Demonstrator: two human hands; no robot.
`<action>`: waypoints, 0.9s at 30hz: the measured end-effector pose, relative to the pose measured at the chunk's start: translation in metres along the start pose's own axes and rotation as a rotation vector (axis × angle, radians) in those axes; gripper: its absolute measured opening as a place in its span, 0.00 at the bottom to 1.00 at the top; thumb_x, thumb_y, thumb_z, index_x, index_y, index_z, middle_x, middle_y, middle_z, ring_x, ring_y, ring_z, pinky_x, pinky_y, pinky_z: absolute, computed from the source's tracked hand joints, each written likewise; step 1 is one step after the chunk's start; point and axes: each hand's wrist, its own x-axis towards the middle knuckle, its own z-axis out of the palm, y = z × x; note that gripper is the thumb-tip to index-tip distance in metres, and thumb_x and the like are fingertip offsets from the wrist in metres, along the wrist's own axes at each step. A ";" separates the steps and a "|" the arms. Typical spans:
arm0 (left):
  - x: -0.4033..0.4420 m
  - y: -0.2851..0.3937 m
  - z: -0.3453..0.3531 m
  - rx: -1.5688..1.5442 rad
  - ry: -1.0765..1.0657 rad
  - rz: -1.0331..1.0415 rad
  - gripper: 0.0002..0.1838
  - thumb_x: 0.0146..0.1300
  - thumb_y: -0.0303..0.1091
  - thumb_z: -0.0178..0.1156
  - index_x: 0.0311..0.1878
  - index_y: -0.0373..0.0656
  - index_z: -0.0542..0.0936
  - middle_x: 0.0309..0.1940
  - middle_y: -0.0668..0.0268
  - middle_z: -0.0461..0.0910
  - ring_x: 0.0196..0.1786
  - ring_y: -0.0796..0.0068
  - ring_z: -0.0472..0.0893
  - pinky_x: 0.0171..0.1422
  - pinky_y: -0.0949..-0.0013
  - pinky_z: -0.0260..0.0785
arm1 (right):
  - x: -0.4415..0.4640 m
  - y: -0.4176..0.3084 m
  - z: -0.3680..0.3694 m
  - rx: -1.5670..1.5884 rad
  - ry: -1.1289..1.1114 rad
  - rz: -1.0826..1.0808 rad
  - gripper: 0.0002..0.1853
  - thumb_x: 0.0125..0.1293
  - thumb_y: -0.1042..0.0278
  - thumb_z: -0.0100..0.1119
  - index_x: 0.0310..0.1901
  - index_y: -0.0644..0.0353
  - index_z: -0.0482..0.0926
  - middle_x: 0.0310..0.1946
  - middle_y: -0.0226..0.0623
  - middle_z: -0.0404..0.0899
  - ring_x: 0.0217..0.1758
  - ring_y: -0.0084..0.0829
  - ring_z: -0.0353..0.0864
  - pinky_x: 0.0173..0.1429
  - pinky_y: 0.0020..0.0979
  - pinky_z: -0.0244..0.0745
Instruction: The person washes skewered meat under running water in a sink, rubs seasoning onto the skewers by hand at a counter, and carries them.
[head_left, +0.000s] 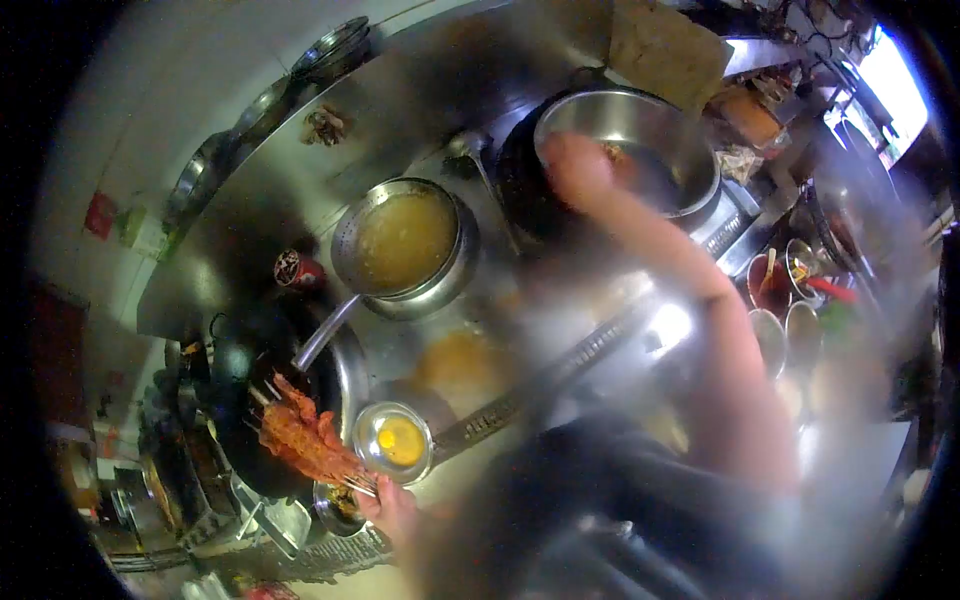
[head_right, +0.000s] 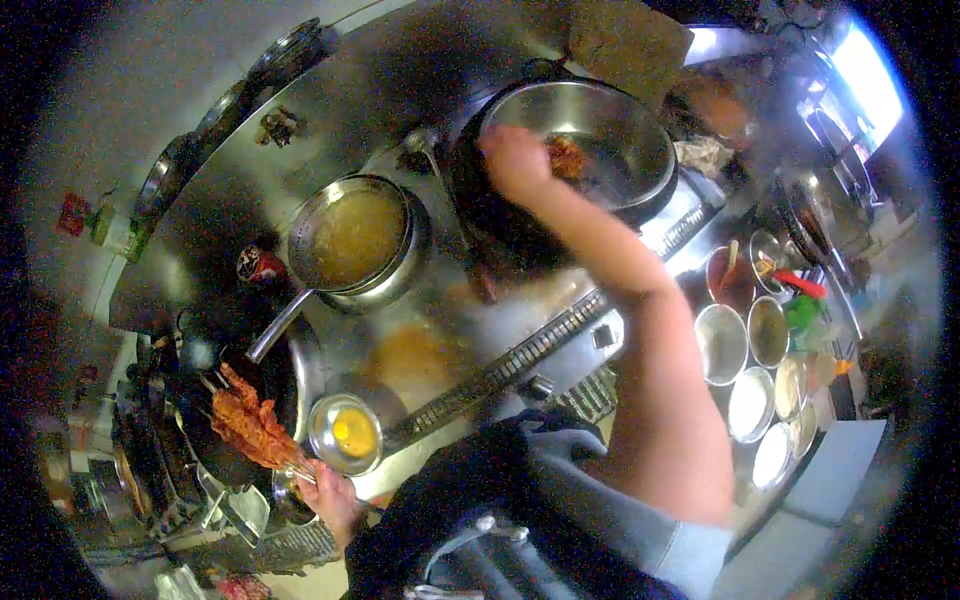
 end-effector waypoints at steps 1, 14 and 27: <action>-0.003 0.001 0.004 0.004 -0.001 -0.009 0.06 0.62 0.28 0.54 0.39 0.49 0.67 0.13 0.77 0.62 0.10 0.88 0.58 0.10 0.81 0.49 | -0.011 0.024 -0.018 0.007 0.010 0.063 0.25 0.53 0.62 0.58 0.56 0.50 0.69 0.50 0.40 0.71 0.52 0.40 0.72 0.48 0.40 0.74; -0.056 -0.029 0.053 -0.160 0.042 0.049 0.16 0.61 0.29 0.56 0.50 0.52 0.64 0.14 0.77 0.59 0.12 0.87 0.57 0.12 0.79 0.47 | -0.056 0.117 0.057 0.137 -0.689 0.284 0.20 0.56 0.62 0.54 0.51 0.53 0.74 0.38 0.38 0.74 0.40 0.36 0.74 0.38 0.38 0.71; -0.071 -0.026 0.026 -0.323 -0.298 -0.522 0.13 0.67 0.40 0.49 0.44 0.40 0.72 0.28 0.64 0.74 0.28 0.70 0.75 0.33 0.65 0.71 | -0.074 0.099 -0.055 1.338 -0.232 0.570 0.13 0.63 0.64 0.49 0.46 0.57 0.78 0.18 0.21 0.67 0.19 0.18 0.64 0.21 0.24 0.60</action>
